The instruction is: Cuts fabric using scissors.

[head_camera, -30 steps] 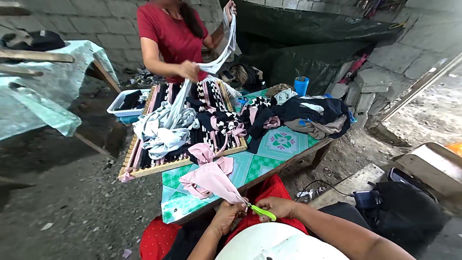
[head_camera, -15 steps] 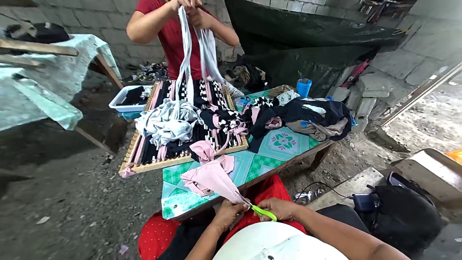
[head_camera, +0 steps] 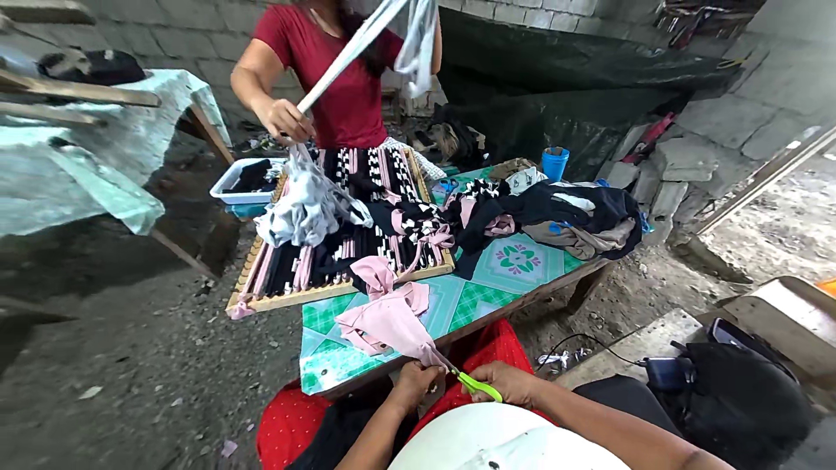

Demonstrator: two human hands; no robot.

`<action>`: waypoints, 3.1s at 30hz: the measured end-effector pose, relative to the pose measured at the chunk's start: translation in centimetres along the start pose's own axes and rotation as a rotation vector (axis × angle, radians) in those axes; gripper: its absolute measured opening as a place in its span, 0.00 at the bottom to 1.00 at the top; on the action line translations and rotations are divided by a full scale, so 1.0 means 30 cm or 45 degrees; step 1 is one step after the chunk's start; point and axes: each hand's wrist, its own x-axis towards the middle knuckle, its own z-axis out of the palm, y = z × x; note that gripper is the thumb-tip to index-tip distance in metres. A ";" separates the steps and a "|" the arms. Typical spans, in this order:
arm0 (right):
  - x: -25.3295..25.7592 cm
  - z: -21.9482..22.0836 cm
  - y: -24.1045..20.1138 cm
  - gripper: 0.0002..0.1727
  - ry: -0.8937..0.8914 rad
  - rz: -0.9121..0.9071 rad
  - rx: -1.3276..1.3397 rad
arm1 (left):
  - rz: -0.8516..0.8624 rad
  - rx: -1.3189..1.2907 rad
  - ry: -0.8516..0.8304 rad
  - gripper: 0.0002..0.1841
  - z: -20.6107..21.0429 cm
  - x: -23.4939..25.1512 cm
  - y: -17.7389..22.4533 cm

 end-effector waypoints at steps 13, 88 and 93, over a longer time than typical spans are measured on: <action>-0.033 -0.045 -0.038 0.16 -0.085 0.136 -0.102 | -0.067 -0.434 -0.132 0.14 -0.027 -0.044 0.042; -0.043 -0.081 -0.068 0.26 -0.391 -0.013 -0.239 | 0.339 -0.821 0.225 0.05 -0.005 -0.159 0.116; -0.088 -0.083 -0.116 0.24 -0.185 0.103 -0.306 | 0.484 0.259 0.436 0.11 -0.017 -0.195 0.201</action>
